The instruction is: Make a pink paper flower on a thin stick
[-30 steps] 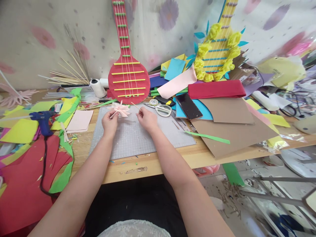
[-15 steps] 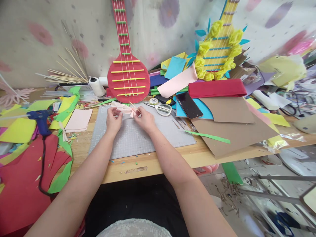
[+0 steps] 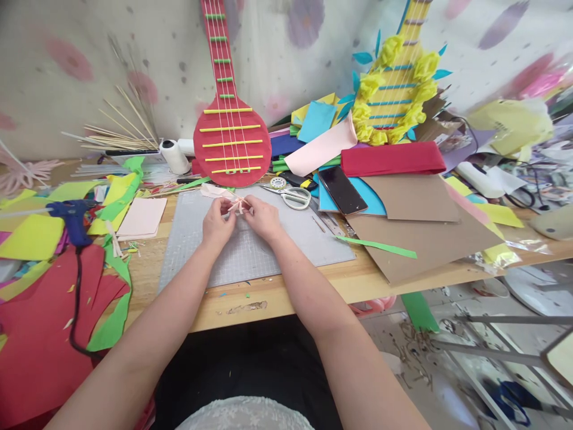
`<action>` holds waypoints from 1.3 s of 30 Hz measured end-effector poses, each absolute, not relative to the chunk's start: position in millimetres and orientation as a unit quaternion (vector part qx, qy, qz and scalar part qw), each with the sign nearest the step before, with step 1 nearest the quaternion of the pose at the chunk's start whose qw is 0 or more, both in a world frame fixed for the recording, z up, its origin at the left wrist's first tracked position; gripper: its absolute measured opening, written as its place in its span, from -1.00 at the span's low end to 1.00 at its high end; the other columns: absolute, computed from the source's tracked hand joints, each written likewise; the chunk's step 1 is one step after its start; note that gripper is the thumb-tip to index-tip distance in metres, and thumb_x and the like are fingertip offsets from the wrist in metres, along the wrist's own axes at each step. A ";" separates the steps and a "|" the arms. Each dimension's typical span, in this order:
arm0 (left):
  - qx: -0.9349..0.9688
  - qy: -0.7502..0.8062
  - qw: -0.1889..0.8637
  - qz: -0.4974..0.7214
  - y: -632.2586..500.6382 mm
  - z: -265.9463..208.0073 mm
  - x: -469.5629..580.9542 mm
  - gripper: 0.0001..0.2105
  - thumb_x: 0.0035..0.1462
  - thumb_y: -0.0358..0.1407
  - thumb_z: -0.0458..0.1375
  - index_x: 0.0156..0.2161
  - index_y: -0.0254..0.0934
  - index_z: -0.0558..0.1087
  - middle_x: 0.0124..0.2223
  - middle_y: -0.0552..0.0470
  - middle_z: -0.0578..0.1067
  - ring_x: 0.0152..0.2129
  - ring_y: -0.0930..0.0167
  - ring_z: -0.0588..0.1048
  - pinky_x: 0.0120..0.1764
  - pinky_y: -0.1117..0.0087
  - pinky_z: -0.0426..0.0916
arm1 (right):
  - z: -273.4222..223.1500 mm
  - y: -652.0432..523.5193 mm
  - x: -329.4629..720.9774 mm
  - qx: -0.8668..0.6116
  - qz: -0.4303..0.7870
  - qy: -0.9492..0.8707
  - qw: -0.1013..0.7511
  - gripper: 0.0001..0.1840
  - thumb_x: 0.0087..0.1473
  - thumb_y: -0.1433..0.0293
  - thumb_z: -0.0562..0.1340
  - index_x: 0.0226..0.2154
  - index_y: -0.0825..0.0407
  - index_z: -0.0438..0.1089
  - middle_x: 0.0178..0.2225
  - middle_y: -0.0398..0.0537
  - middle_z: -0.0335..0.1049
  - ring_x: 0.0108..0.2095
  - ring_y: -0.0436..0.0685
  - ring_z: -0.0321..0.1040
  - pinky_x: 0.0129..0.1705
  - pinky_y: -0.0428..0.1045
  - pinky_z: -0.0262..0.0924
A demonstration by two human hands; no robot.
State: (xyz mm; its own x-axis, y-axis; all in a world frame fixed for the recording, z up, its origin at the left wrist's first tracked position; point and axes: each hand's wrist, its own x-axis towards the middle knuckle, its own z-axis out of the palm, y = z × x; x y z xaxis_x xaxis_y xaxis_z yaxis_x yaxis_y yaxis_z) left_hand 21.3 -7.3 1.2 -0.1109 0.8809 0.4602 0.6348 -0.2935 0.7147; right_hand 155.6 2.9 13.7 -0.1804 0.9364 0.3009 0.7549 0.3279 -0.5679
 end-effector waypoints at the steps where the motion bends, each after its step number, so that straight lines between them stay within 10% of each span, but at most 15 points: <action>1: 0.639 0.589 0.144 0.473 -6.7 1.6 19.3 -0.81 -0.01 -0.44 0.08 -0.24 -0.21 0.25 -0.26 0.03 0.47 -0.39 0.44 0.46 -0.28 0.38 0.33 | 13.9 3.0 156.1 -0.557 0.140 -0.761 0.303 -0.80 0.03 0.35 0.06 -0.28 -0.03 0.35 -0.32 -0.14 0.42 -0.39 0.02 0.27 -0.37 -0.08 0.02; 12: 0.537 0.627 0.171 0.538 -2.1 0.5 8.2 -0.73 -0.13 -0.47 0.13 -0.26 -0.22 0.25 -0.46 0.14 0.39 -0.52 0.45 0.42 -0.36 0.41 0.32 | 13.5 4.2 160.7 -0.565 0.086 -0.772 0.279 -0.71 0.07 0.41 0.03 -0.23 -0.07 0.41 -0.20 -0.11 0.36 -0.24 0.07 0.29 -0.35 -0.07 0.05; 19: 0.571 0.557 0.247 0.550 -6.1 -3.6 15.5 -0.74 -0.06 -0.39 0.15 -0.22 -0.22 0.23 -0.37 0.08 0.44 -0.48 0.50 0.46 -0.41 0.48 0.36 | 24.2 -4.8 149.9 -0.565 0.067 -0.783 0.251 -0.58 0.15 0.12 -0.03 -0.14 -0.03 0.38 -0.15 0.02 0.25 -0.19 0.10 0.25 -0.36 -0.06 0.05; 39: 0.607 0.499 0.289 0.547 -5.0 -2.1 15.5 -0.69 -0.06 -0.47 0.08 -0.14 -0.23 0.28 -0.11 -0.03 0.45 -0.28 0.47 0.48 -0.38 0.51 0.39 | 18.4 0.0 150.3 -0.550 0.117 -0.766 0.311 -0.65 0.14 0.25 0.03 -0.09 -0.06 0.37 -0.24 -0.06 0.32 -0.25 0.06 0.27 -0.28 -0.07 0.09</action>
